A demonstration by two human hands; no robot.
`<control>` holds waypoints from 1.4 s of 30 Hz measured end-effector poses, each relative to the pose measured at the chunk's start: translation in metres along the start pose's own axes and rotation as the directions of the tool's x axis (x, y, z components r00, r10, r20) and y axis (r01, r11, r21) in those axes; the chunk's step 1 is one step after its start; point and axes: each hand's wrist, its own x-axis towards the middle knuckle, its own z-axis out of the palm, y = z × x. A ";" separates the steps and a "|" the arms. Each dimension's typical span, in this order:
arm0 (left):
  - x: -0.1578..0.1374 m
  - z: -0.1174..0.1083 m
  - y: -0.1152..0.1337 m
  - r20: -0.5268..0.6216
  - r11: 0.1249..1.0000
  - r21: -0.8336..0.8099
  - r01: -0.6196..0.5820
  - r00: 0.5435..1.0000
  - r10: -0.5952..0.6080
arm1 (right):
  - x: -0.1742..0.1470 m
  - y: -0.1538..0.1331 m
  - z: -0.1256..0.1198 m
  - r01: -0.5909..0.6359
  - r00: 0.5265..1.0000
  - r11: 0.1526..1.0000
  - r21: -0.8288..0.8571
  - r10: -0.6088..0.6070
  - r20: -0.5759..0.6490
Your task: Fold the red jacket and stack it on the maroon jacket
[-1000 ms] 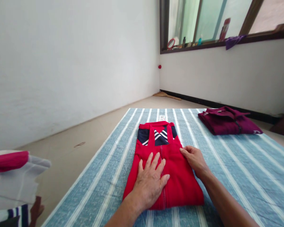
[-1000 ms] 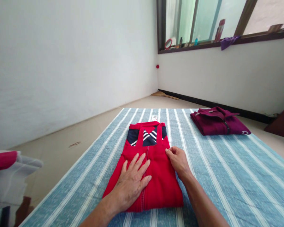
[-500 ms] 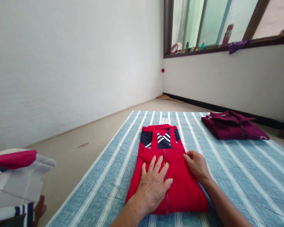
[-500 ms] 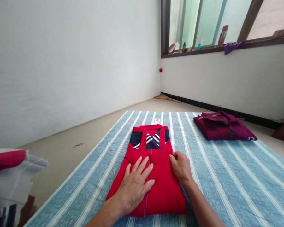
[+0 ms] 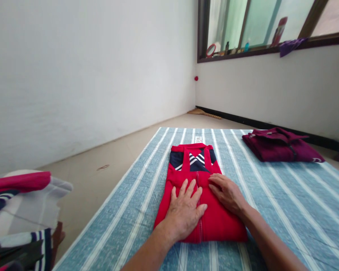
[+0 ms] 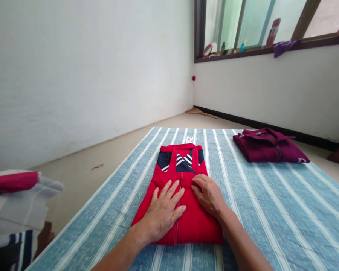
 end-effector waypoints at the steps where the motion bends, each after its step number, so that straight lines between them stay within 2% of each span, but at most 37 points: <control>1: 0.000 -0.001 0.001 0.010 1.000 0.000 0.002 1.000 -0.002 | 0.000 0.000 0.000 -0.014 1.000 1.000 0.022 0.013 0.026; 5: 0.001 -0.004 0.003 0.029 1.000 -0.002 0.001 1.000 -0.001 | 0.001 -0.001 -0.002 -0.038 0.998 0.997 0.061 0.035 0.050; 11: 0.002 -0.013 0.004 0.092 0.999 -0.034 0.003 0.996 0.001 | -0.003 -0.004 -0.013 -0.041 0.998 0.998 0.054 0.044 -0.052; 14: 0.000 -0.020 0.003 0.103 0.998 -0.060 -0.011 0.995 0.017 | -0.015 -0.012 -0.027 0.002 1.000 1.000 0.018 -0.002 -0.005; 17: -0.010 -0.030 -0.003 0.057 0.995 -0.081 -0.057 0.996 0.062 | -0.036 -0.018 -0.043 0.092 0.991 0.996 -0.015 -0.090 0.104; 20: -0.030 -0.041 -0.017 0.040 0.990 -0.079 -0.117 0.992 0.121 | -0.061 -0.016 -0.058 0.186 0.960 0.981 -0.058 -0.169 0.223; 23: -0.057 -0.045 -0.041 0.075 0.979 -0.065 -0.194 0.977 0.199 | -0.083 -0.007 -0.067 0.225 0.932 0.967 -0.116 -0.178 0.315; 28: -0.091 -0.031 -0.082 0.043 0.960 -0.007 -0.282 0.959 0.282 | -0.097 0.005 -0.063 0.223 0.931 0.948 -0.227 -0.138 0.338; 32: -0.096 -0.021 -0.096 -0.016 0.950 0.033 -0.311 0.950 0.312 | -0.094 0.006 -0.057 0.281 0.926 0.927 -0.246 -0.195 0.324; 35: -0.093 -0.020 -0.102 -0.057 0.935 0.045 -0.351 0.934 0.353 | -0.091 0.007 -0.056 0.350 0.905 0.901 -0.256 -0.254 0.342; 42: -0.086 -0.016 -0.119 -0.033 0.906 0.058 -0.420 0.906 0.422 | -0.090 0.011 -0.055 0.527 0.847 0.780 -0.336 -0.451 0.282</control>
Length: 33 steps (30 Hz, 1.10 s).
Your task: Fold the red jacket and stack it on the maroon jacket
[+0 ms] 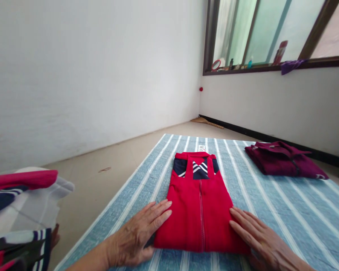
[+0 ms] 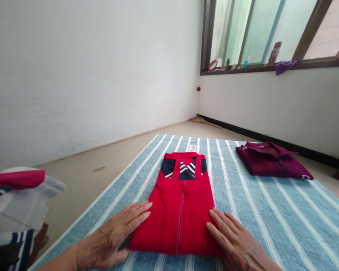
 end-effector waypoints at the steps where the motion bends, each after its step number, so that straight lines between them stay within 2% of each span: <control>1: 0.000 0.001 -0.003 -0.007 1.000 -0.003 -0.007 1.000 0.007 | 0.000 0.001 0.001 0.008 1.000 1.000 -0.009 -0.008 -0.004; 7: 0.001 0.008 -0.017 -0.057 1.000 -0.012 0.009 0.998 -0.010 | -0.004 0.012 0.016 -0.054 0.998 0.998 0.045 0.055 -0.026; 16: 0.006 0.009 -0.025 -0.039 0.999 -0.020 -0.034 0.999 0.033 | 0.015 0.028 0.019 -0.035 0.997 0.997 0.068 0.040 -0.071; 21: 0.007 0.010 -0.027 -0.082 0.993 0.052 -0.110 0.990 0.114 | 0.021 0.031 0.021 -0.040 0.995 0.996 0.078 0.047 -0.088; 27: 0.011 0.008 -0.036 -0.033 0.985 0.084 -0.149 0.988 0.152 | 0.020 0.036 0.027 -0.076 0.996 0.995 0.071 0.079 -0.044; 33: 0.016 0.003 -0.041 -0.047 0.965 0.145 -0.218 0.973 0.227 | 0.021 0.038 0.028 -0.075 0.996 0.986 0.147 0.081 -0.032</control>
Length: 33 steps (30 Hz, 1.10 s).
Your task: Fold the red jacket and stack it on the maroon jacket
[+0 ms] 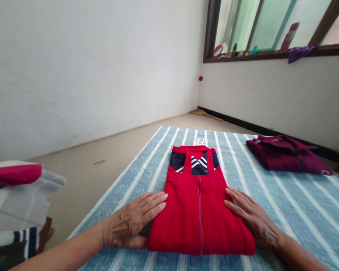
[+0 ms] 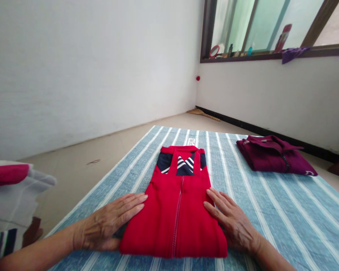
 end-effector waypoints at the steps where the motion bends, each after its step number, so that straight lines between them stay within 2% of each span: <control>1: 0.001 0.000 -0.001 0.000 1.000 -0.002 -0.010 1.000 0.010 | 0.001 0.000 -0.001 -0.002 1.000 1.000 0.016 0.002 -0.004; 6: 0.002 0.000 -0.004 -0.021 1.000 -0.012 -0.021 1.000 0.021 | 0.005 -0.001 -0.005 0.015 1.000 0.996 0.093 -0.013 -0.017; 14: 0.003 -0.003 -0.011 -0.049 0.999 0.038 -0.021 0.999 0.023 | 0.003 0.000 -0.005 -0.030 0.999 0.981 0.191 0.033 -0.016; 18: 0.015 -0.001 -0.018 -0.079 0.999 0.016 -0.040 0.996 0.041 | 0.001 0.000 -0.004 -0.071 0.997 0.973 0.220 0.072 0.004; 24: 0.029 0.004 -0.027 -0.060 0.998 -0.047 -0.053 0.997 0.050 | 0.001 0.001 -0.005 -0.159 0.987 0.922 0.352 0.152 0.049; 33: 0.012 0.016 -0.013 -0.084 0.973 -0.213 0.091 0.990 -0.111 | 0.010 0.006 -0.012 -0.266 0.963 0.791 0.550 0.241 0.118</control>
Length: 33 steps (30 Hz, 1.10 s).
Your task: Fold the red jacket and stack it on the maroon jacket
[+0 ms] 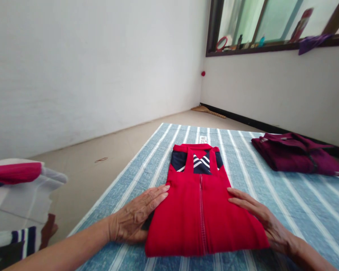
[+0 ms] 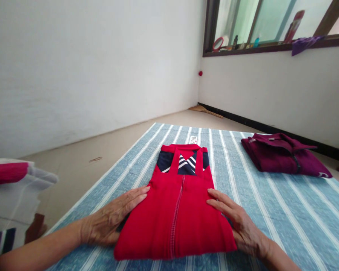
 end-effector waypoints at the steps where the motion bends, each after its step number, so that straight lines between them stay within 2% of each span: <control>1: 0.000 0.000 0.001 -0.013 1.000 -0.013 -0.001 1.000 0.000 | 0.002 0.000 -0.001 -0.018 1.000 1.000 0.019 0.018 0.002; 8: 0.016 0.007 -0.009 -0.147 0.999 0.006 0.050 0.988 -0.048 | 0.005 0.000 0.000 -0.049 0.998 0.997 0.052 0.051 -0.034; 12: 0.028 0.017 -0.018 -0.212 0.999 0.041 0.028 0.977 -0.018 | 0.003 0.000 0.004 -0.027 0.997 0.999 0.040 0.030 -0.070; 15: 0.032 0.022 -0.023 -0.191 1.000 0.004 -0.025 0.981 0.025 | 0.003 -0.003 0.006 -0.045 0.996 0.997 0.067 0.050 -0.075; 18: 0.031 0.023 -0.026 -0.161 0.998 -0.060 -0.026 0.987 0.016 | 0.005 -0.004 0.006 -0.089 0.995 0.988 0.128 0.094 -0.039; 24: 0.030 0.012 -0.016 -0.121 0.989 -0.148 -0.017 0.993 -0.001 | 0.005 -0.006 0.000 -0.107 0.993 0.967 0.231 0.116 -0.025; 29: 0.020 0.014 0.003 -0.123 0.996 -0.082 -0.018 0.992 0.007 | -0.013 -0.005 0.009 -0.075 0.996 0.988 0.138 0.082 -0.043; 33: 0.014 0.014 0.014 -0.052 0.999 -0.002 -0.051 0.997 0.050 | -0.026 -0.009 0.014 -0.049 0.998 0.998 0.048 0.051 -0.039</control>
